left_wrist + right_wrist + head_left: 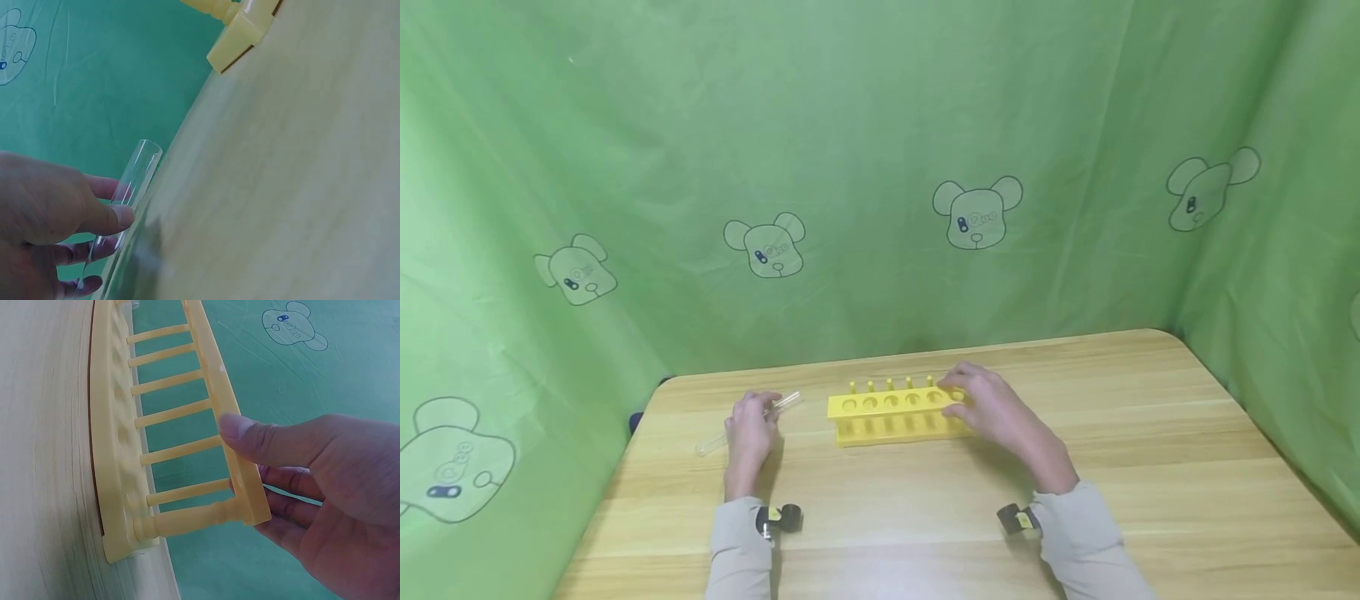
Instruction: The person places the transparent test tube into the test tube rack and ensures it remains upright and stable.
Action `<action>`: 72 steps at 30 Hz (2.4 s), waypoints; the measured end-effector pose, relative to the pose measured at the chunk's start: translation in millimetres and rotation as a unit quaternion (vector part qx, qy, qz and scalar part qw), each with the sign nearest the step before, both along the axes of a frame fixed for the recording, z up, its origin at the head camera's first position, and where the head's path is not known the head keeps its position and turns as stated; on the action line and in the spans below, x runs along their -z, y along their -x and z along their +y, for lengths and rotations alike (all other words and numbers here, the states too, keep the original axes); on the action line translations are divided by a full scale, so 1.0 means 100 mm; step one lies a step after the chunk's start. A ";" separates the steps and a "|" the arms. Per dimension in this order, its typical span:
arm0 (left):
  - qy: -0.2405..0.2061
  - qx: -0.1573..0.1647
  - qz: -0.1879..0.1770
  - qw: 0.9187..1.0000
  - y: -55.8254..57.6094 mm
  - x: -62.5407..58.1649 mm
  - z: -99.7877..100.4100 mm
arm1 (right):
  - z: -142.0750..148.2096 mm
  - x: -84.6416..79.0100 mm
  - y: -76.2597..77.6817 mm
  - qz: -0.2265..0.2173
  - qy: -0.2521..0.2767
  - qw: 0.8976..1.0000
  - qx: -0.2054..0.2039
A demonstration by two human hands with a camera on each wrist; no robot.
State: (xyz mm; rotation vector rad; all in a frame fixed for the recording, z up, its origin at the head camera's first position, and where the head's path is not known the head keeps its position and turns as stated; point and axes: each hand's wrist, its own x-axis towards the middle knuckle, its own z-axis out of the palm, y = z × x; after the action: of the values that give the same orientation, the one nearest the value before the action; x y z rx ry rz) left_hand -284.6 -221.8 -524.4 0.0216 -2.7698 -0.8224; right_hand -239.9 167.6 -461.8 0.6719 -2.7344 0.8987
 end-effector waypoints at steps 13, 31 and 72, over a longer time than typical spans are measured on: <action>-0.039 0.008 0.041 0.998 -0.04 -0.21 -0.04 | -0.01 0.04 0.00 0.006 0.004 1.000 0.005; -0.062 0.021 0.101 0.993 -0.12 -0.54 -0.04 | 0.00 0.04 0.01 0.019 0.014 1.000 -0.009; -0.216 0.058 0.113 0.968 -0.21 -0.77 -0.02 | -0.01 0.04 0.02 0.018 0.011 1.000 -0.009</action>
State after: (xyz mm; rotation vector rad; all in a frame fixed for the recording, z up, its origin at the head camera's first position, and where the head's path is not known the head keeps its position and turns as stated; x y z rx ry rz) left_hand -263.7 -223.6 -447.7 -0.1477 -2.3494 -1.3539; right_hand -241.9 166.6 -466.2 0.7034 -2.6866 0.9116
